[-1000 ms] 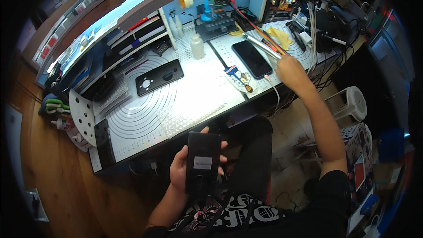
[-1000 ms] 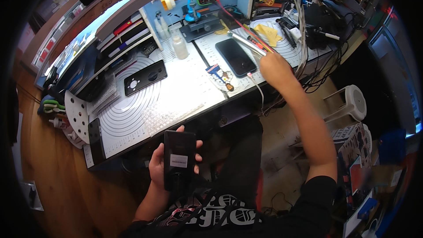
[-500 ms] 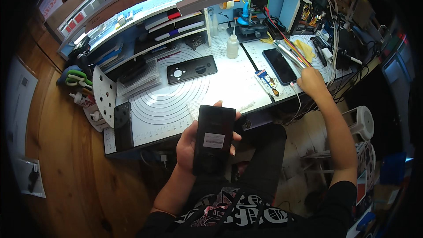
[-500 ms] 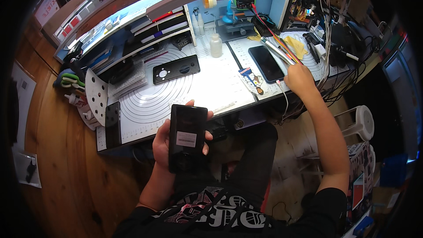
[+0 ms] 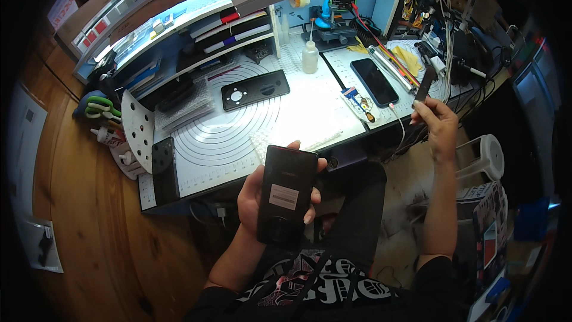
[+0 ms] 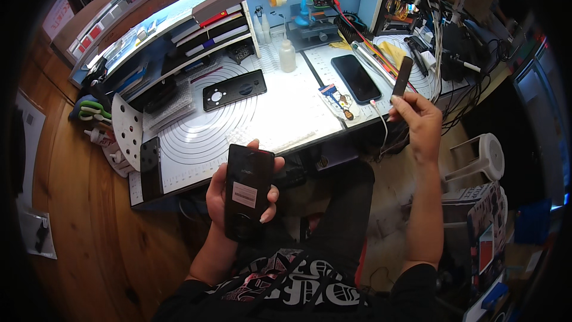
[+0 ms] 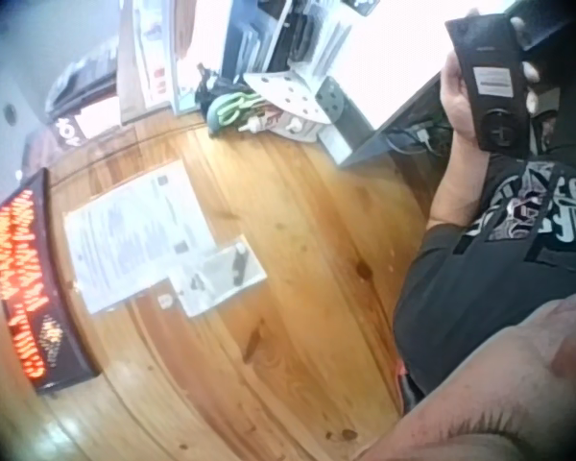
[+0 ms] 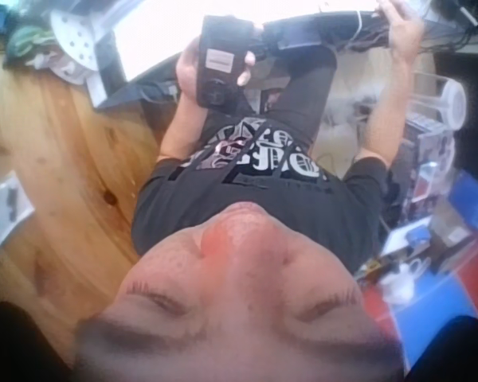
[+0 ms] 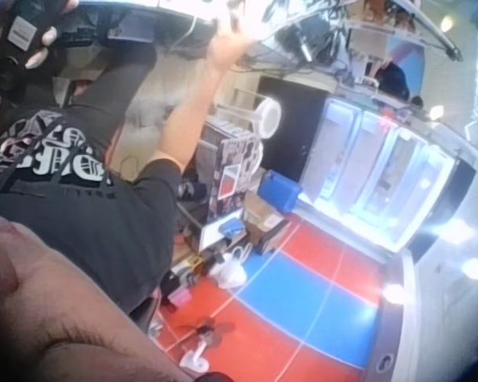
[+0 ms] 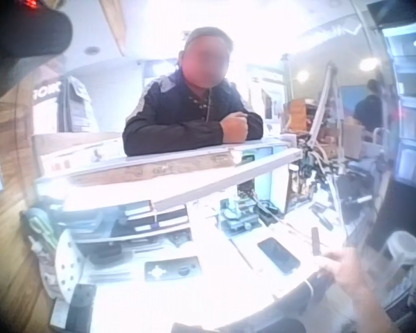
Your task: The person uses a powered screwdriver to remove a screw from the back of a phone, then uses a metal pry tool by hand to lift the rear cover away from the chassis.
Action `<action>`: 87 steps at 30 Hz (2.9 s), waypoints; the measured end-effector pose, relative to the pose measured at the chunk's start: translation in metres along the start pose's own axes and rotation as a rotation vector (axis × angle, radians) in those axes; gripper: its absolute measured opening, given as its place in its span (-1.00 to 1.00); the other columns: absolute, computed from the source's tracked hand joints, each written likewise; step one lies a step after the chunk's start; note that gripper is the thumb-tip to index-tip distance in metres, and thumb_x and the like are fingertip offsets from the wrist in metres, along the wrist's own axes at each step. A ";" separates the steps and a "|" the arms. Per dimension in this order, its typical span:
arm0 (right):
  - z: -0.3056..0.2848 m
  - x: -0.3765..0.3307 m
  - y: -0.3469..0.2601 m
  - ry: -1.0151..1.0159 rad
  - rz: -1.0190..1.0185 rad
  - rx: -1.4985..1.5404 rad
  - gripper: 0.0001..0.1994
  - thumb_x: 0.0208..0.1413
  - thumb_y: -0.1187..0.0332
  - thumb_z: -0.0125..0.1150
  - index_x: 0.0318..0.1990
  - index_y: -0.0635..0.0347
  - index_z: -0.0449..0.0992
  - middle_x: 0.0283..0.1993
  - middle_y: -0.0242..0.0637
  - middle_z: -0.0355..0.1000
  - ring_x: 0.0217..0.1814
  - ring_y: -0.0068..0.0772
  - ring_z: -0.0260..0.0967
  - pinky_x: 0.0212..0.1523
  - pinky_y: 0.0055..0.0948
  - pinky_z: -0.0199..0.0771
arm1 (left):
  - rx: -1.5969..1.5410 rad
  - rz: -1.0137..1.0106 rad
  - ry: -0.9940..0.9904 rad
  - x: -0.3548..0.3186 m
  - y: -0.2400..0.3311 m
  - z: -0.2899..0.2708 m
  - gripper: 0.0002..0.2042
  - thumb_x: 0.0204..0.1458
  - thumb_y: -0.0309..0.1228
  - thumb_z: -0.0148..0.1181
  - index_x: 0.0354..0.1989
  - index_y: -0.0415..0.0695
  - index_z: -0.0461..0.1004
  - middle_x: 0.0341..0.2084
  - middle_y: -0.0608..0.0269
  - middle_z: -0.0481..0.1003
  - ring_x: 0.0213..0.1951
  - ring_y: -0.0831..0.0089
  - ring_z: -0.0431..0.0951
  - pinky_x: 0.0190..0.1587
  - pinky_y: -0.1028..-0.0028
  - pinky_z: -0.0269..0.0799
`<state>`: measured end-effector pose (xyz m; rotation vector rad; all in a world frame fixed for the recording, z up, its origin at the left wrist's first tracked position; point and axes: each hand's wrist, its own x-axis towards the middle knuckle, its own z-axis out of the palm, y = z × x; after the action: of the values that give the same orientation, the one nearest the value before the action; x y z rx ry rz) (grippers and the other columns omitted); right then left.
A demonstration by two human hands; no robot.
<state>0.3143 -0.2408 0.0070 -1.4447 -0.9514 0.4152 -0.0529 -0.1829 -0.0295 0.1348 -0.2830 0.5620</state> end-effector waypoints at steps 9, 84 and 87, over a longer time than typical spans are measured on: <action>0.106 -0.116 -0.047 -0.129 0.124 0.708 -0.84 0.21 0.67 0.17 -0.08 0.40 0.54 -0.22 -0.06 0.60 -0.22 -0.26 0.64 -0.13 -0.33 0.69 | -0.060 -0.011 0.111 0.001 -0.009 -0.005 -0.39 0.39 -0.01 -0.34 0.57 0.20 -0.22 0.47 -0.14 -0.01 0.02 -0.09 0.47 -0.24 0.06 0.54; 0.202 0.105 0.044 -0.321 -0.500 -0.318 -0.47 -0.04 0.39 0.44 0.15 0.11 0.49 0.02 -0.13 0.50 0.12 -0.08 0.42 0.17 -0.23 0.42 | 0.086 0.301 0.429 0.011 0.035 -0.022 -0.47 0.40 -0.11 -0.35 0.42 -0.15 0.13 0.35 -0.14 0.18 0.04 0.12 0.37 -0.09 0.20 0.40; 0.192 0.079 0.021 -0.430 -0.738 -0.334 -0.55 -0.08 0.57 0.33 0.05 0.06 0.55 0.02 -0.21 0.47 0.18 -0.04 0.39 0.22 -0.18 0.39 | 0.069 0.325 0.434 0.005 0.038 -0.024 -0.45 0.40 -0.10 -0.33 0.44 -0.16 0.10 0.38 -0.15 0.13 0.06 0.14 0.34 -0.08 0.21 0.37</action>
<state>0.2221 -0.0550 -0.0164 -1.1958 -1.8792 0.0051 -0.0641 -0.1438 -0.0486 0.0303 0.1414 0.9061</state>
